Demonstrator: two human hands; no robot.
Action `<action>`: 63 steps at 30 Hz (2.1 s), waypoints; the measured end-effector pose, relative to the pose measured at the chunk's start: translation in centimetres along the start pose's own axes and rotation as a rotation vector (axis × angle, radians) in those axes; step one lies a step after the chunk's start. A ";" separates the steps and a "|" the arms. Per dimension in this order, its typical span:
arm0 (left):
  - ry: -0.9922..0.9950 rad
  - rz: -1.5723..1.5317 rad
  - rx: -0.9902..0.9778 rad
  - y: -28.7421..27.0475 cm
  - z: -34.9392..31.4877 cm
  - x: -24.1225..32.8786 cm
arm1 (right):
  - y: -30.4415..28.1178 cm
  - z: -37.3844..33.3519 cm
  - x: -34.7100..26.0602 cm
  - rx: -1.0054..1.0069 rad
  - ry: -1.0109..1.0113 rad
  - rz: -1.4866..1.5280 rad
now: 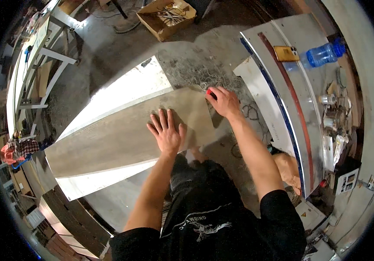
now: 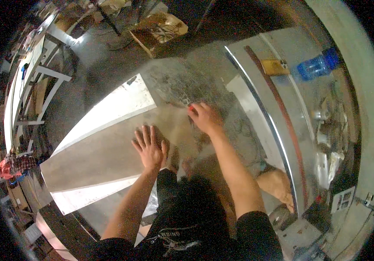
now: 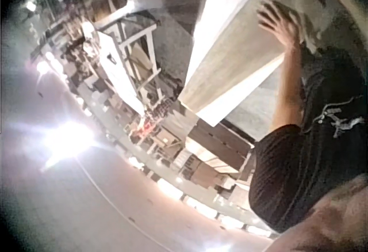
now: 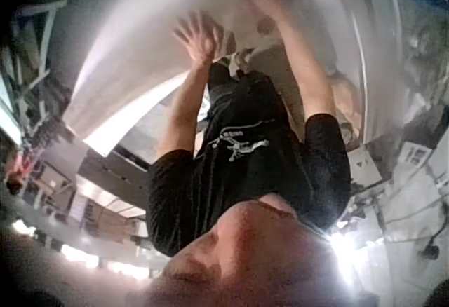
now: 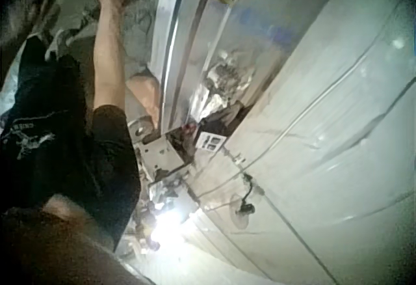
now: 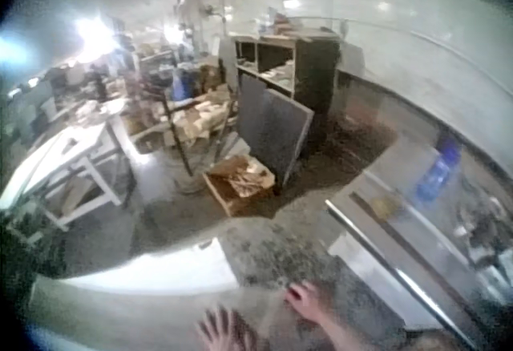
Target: Trimming the excess laminate or veneer from the edge of a wood panel using a utility knife.
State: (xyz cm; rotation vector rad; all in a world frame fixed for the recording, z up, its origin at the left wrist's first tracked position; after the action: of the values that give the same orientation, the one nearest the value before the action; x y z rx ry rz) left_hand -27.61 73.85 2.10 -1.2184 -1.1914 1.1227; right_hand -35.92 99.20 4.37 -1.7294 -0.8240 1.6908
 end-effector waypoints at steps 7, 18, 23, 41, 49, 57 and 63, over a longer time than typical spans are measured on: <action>0.000 -0.056 0.006 0.0 0.7 0.4 | -1.7 1.4 2.4 0.062 0.251 0.411; 0.324 -0.103 -0.124 -1.1 -2.3 -1.4 | 5.1 1.1 1.0 0.077 0.268 0.324; 0.216 -0.106 -0.220 -0.3 -13.7 -18.6 | 5.0 -7.1 3.7 0.142 0.338 0.385; 0.776 -0.006 -0.288 -3.3 -21.4 -36.1 | 14.4 -53.1 -0.9 0.545 0.931 0.144; 0.765 0.008 -0.052 -5.7 -20.1 -40.1 | 24.6 -68.4 -14.2 0.712 0.875 0.338; 0.498 -0.120 -0.100 -1.5 -25.3 -43.8 | 41.9 -80.4 -29.5 0.726 1.005 0.558; 0.838 -0.155 -0.097 -1.8 -33.3 -46.2 | 49.2 -84.6 -37.0 1.212 0.830 0.913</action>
State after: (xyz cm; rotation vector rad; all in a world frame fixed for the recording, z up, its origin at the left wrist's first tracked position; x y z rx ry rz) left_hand 2.60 25.51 2.33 -1.4333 -0.6718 0.3512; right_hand 50.08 40.62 -6.99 -1.5791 1.2779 1.1565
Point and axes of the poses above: each hand's wrist, its own z-axis towards the middle knuckle, its own y-axis out of the palm, x = y × z, the point moved 9 cm from there along z, towards the middle knuckle, and after that the axes turned 7 degrees about z, right-handed, at the moved point
